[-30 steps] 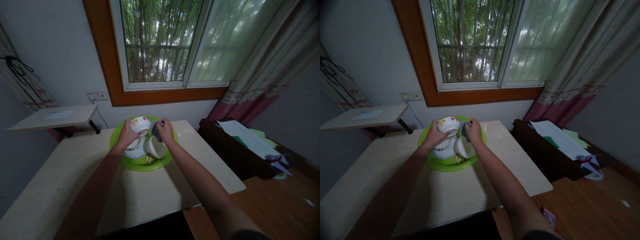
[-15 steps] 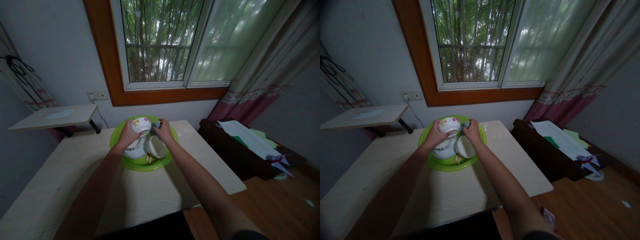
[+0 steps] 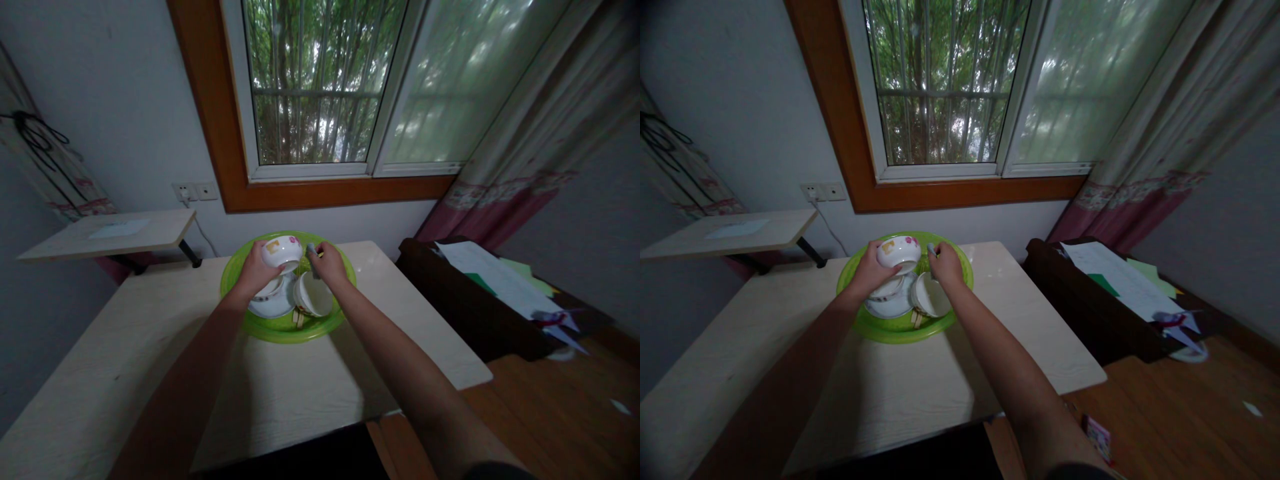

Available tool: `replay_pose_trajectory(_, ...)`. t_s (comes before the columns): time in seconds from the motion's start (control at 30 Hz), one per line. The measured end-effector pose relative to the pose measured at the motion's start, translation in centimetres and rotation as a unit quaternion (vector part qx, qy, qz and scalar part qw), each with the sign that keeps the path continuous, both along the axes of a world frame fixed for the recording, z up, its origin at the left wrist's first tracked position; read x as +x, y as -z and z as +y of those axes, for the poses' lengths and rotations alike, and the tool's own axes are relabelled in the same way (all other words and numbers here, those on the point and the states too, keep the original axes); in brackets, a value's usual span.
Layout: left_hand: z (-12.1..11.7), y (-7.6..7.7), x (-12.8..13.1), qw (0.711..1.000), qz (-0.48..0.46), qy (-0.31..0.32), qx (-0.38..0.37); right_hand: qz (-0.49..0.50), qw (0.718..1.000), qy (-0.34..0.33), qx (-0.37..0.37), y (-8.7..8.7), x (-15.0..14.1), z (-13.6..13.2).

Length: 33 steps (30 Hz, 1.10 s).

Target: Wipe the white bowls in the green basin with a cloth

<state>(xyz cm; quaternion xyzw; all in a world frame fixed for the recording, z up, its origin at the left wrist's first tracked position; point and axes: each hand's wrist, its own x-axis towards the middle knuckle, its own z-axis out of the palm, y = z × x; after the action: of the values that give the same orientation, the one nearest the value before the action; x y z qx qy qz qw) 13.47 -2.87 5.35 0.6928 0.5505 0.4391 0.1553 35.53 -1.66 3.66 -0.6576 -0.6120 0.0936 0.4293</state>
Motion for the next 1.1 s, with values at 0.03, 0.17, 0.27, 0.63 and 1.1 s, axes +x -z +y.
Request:
replay_pose_trajectory(0.03, 0.0, 0.0, 0.0, 1.000, 0.001, -0.001, 0.001, 0.014, 1.000, 0.000, 0.018, -0.1, -0.1, 0.0)
replay_pose_trajectory(0.17, -0.1, -0.1, 0.1, 1.000, 0.000, 0.003, -0.004, 0.070, 0.993, -0.050, 0.086, -0.7, -0.4, -0.3)
replay_pose_trajectory(0.27, -0.1, -0.2, 0.1, 1.000, -0.007, 0.004, -0.015, 0.092, 0.983, -0.101, 0.119, -1.0, -0.7, -0.8)
replay_pose_trajectory(0.63, 0.2, 0.3, -0.2, 0.999, -0.021, 0.031, -0.020, -0.091, 0.910, -0.324, 0.241, -2.6, -2.0, -2.9)
replay_pose_trajectory(1.1, -0.1, -0.6, -0.1, 0.999, -0.037, -0.026, -0.024, -0.065, 0.962, -0.213, 0.159, -1.0, -1.7, -1.2)
